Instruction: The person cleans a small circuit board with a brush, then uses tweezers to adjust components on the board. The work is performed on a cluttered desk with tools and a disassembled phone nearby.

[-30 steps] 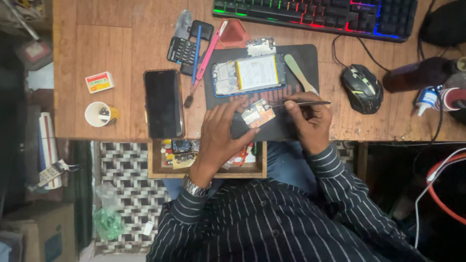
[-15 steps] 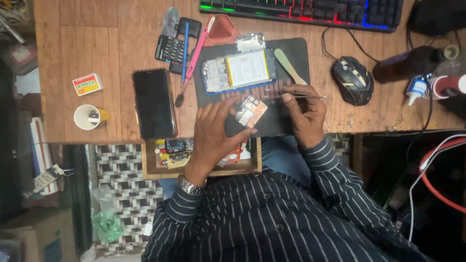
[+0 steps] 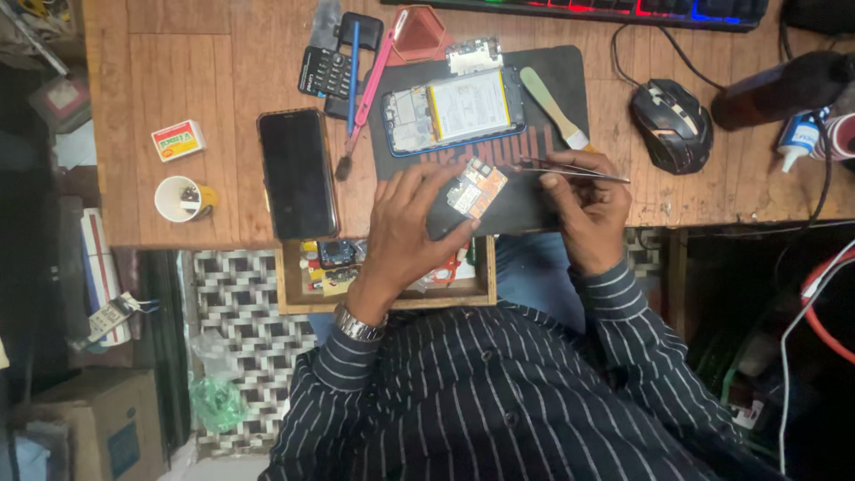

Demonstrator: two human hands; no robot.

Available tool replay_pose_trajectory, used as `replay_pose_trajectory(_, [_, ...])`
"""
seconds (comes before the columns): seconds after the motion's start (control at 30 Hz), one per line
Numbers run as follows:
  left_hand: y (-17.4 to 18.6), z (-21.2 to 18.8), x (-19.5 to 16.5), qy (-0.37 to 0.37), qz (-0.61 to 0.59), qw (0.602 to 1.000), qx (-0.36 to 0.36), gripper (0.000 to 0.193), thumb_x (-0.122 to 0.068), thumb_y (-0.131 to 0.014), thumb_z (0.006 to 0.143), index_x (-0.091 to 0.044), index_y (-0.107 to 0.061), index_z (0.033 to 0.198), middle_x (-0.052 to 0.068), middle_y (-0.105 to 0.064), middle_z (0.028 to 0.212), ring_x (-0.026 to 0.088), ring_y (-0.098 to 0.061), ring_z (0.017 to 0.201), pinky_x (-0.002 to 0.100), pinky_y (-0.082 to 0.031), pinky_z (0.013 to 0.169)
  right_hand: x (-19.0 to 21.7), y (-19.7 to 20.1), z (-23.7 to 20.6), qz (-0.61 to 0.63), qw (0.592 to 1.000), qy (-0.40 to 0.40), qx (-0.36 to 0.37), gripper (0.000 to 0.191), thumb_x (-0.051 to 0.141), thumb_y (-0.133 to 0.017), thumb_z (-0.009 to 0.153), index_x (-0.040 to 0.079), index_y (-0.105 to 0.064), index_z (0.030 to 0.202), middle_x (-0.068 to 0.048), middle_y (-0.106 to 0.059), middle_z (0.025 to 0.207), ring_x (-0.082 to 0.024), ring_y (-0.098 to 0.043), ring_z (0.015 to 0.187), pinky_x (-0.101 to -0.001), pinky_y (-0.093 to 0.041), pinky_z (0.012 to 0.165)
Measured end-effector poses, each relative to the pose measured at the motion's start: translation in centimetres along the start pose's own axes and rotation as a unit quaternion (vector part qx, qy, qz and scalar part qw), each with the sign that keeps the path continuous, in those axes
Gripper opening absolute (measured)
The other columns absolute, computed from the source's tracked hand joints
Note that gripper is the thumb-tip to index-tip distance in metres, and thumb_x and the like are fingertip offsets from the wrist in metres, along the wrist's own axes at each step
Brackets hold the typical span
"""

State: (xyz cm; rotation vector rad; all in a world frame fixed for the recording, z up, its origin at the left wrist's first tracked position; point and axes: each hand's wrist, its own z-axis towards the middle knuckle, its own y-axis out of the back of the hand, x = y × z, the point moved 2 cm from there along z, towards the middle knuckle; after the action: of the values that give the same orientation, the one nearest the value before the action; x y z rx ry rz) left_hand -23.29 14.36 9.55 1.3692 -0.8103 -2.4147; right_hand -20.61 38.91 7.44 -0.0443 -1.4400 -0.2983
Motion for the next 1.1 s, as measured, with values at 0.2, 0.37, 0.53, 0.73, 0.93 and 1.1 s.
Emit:
replay_pose_trajectory(0.2, [0.1, 0.1, 0.1, 0.004, 0.01, 1.0, 0.011, 0.058, -0.029, -0.083, 0.081, -0.012, -0.063, 0.132, 0.006, -0.066, 0.119, 0.027, -0.06, 0.107, 0.04, -0.041, 0.089, -0.4, 0.3, 0.0, -0.018, 1.0, -0.003, 0.011, 0.016, 0.003, -0.068, 0.104, 0.001, -0.064, 0.119, -0.002, -0.066, 0.11, -0.007, -0.061, 0.101, -0.0217, -0.05, 0.092])
replay_pose_trajectory(0.37, [0.5, 0.1, 0.2, 0.025, -0.009, 0.999, 0.022, 0.063, -0.028, -0.082, 0.081, -0.012, -0.062, 0.138, 0.002, -0.066, 0.106, 0.025, -0.059, 0.099, 0.039, -0.041, 0.086, -0.6, 0.1, 0.0, -0.017, 1.0, 0.018, 0.013, 0.012, 0.005, -0.067, 0.107, 0.001, -0.062, 0.117, -0.001, -0.061, 0.111, -0.008, -0.059, 0.101, -0.0223, -0.048, 0.093])
replay_pose_trajectory(0.53, [0.7, 0.0, 0.1, 0.028, -0.001, 0.999, 0.026, 0.066, -0.029, -0.083, 0.081, -0.013, -0.061, 0.14, -0.001, -0.064, 0.099, 0.023, -0.058, 0.093, 0.039, -0.04, 0.084, -0.3, -0.4, 0.1, -0.028, 0.998, 0.059, 0.017, 0.009, 0.004, -0.064, 0.109, 0.001, -0.06, 0.116, -0.003, -0.058, 0.114, -0.01, -0.057, 0.105, -0.0245, -0.047, 0.096])
replay_pose_trajectory(0.73, [0.7, -0.3, -0.4, 0.031, 0.025, 0.999, 0.033, 0.069, -0.036, -0.086, 0.077, -0.012, -0.061, 0.137, 0.005, -0.06, 0.103, 0.026, -0.055, 0.097, 0.041, -0.037, 0.082, 0.4, -0.9, -0.2, -0.039, 0.997, 0.066, 0.002, 0.008, 0.002, -0.062, 0.11, 0.002, -0.058, 0.117, -0.004, -0.055, 0.116, -0.011, -0.056, 0.104, -0.025, -0.047, 0.097])
replay_pose_trajectory(0.93, [1.0, 0.2, -0.7, -0.029, 0.021, 0.999, 0.023, 0.069, -0.04, -0.085, 0.077, -0.01, -0.063, 0.136, 0.01, -0.056, 0.127, 0.03, -0.051, 0.113, 0.043, -0.039, 0.094, 1.0, -1.3, -0.1, -0.009, 0.996, 0.075, 0.041, 0.007, 0.0, -0.06, 0.109, 0.001, -0.057, 0.115, -0.008, -0.061, 0.117, -0.014, -0.062, 0.109, -0.0285, -0.051, 0.1])
replay_pose_trajectory(1.1, [0.8, 0.5, -0.5, -0.035, 0.045, 0.997, 0.045, 0.063, -0.043, -0.084, 0.08, -0.009, -0.066, 0.129, 0.007, -0.059, 0.13, 0.03, -0.051, 0.111, 0.043, -0.038, 0.093, 0.8, -1.7, -0.2, 0.015, 0.998, -0.002, 0.06, 0.007, 0.001, -0.058, 0.108, -0.001, -0.058, 0.115, -0.01, -0.071, 0.11, -0.014, -0.069, 0.099, -0.0288, -0.057, 0.093])
